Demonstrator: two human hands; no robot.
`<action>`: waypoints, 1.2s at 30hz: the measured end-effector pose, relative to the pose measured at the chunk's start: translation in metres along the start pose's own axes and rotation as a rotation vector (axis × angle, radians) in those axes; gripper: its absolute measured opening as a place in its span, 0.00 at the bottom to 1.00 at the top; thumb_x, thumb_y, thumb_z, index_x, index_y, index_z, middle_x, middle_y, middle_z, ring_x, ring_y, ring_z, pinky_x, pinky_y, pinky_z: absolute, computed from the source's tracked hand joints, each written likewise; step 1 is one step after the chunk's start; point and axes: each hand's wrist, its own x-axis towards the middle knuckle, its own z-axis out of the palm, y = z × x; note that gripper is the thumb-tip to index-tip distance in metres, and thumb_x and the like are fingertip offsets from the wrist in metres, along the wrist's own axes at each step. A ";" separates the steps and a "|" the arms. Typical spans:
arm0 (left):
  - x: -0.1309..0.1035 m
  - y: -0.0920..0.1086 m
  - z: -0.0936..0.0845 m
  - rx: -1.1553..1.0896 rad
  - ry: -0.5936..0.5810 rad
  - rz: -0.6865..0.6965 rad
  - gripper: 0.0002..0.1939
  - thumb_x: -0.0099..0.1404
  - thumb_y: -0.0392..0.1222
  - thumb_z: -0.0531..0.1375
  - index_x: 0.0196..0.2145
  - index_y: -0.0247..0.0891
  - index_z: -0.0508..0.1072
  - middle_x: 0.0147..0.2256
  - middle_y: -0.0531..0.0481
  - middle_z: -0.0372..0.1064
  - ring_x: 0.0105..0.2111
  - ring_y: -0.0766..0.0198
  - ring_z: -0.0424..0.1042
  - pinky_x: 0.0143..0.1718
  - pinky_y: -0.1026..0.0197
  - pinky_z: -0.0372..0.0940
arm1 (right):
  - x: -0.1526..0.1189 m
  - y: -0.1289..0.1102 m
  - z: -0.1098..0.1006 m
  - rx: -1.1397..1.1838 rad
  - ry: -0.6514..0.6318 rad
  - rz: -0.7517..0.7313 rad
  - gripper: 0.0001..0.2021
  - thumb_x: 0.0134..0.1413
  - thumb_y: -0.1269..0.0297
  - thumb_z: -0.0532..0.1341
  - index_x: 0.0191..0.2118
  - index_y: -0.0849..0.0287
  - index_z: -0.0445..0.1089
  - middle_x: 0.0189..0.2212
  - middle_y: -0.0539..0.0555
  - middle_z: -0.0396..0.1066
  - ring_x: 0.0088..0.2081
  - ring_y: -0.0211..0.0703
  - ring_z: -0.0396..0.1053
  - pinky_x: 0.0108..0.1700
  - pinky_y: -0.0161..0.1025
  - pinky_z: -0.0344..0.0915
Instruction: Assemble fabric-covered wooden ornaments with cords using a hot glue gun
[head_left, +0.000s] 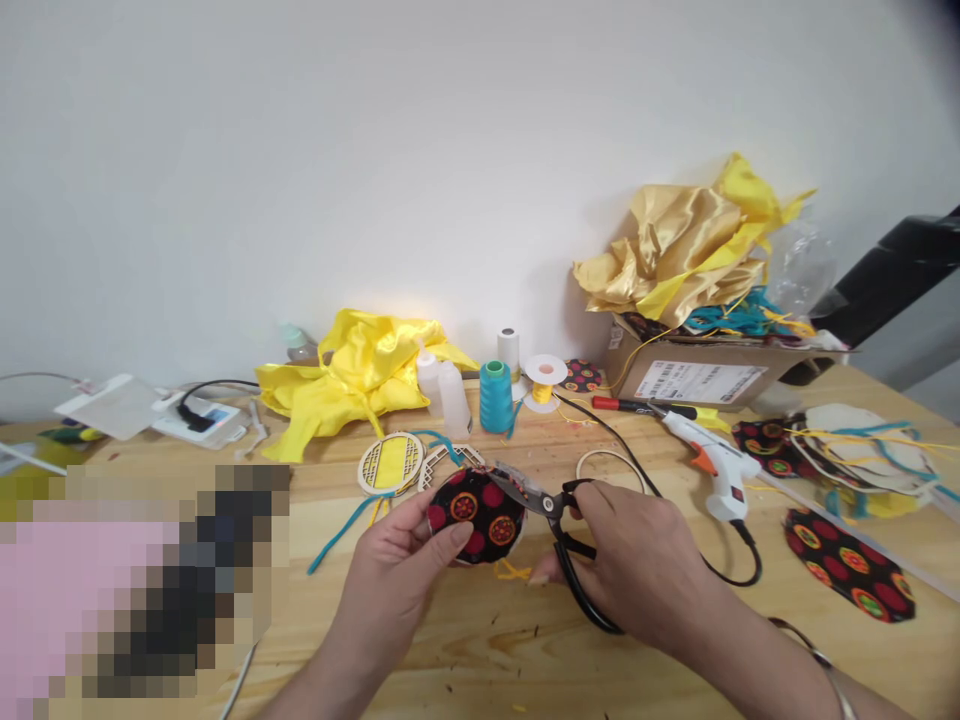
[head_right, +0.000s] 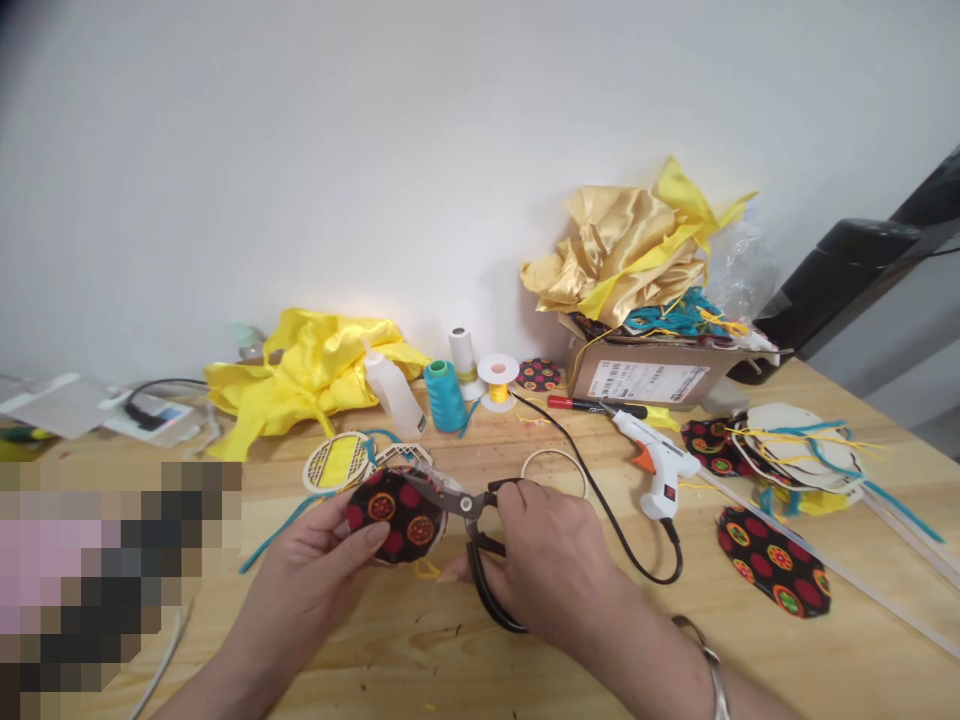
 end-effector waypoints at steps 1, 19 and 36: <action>0.000 0.000 0.000 0.007 0.006 0.002 0.15 0.55 0.37 0.66 0.43 0.39 0.76 0.39 0.47 0.79 0.37 0.61 0.77 0.40 0.64 0.70 | 0.000 0.001 0.000 0.005 0.006 -0.006 0.19 0.53 0.46 0.56 0.27 0.59 0.66 0.19 0.51 0.68 0.22 0.44 0.70 0.25 0.38 0.52; 0.000 0.001 -0.002 0.024 0.022 0.028 0.16 0.54 0.37 0.67 0.43 0.42 0.77 0.39 0.49 0.79 0.37 0.62 0.77 0.40 0.66 0.70 | 0.003 0.010 -0.004 -0.063 0.131 -0.090 0.21 0.56 0.48 0.55 0.22 0.59 0.66 0.17 0.50 0.67 0.20 0.40 0.67 0.24 0.38 0.49; 0.000 0.001 -0.001 0.185 -0.005 0.025 0.18 0.54 0.39 0.67 0.44 0.40 0.76 0.40 0.48 0.78 0.38 0.59 0.77 0.40 0.64 0.70 | 0.004 0.008 -0.009 -0.043 0.009 -0.073 0.18 0.52 0.48 0.57 0.25 0.60 0.67 0.18 0.51 0.68 0.21 0.41 0.68 0.24 0.38 0.49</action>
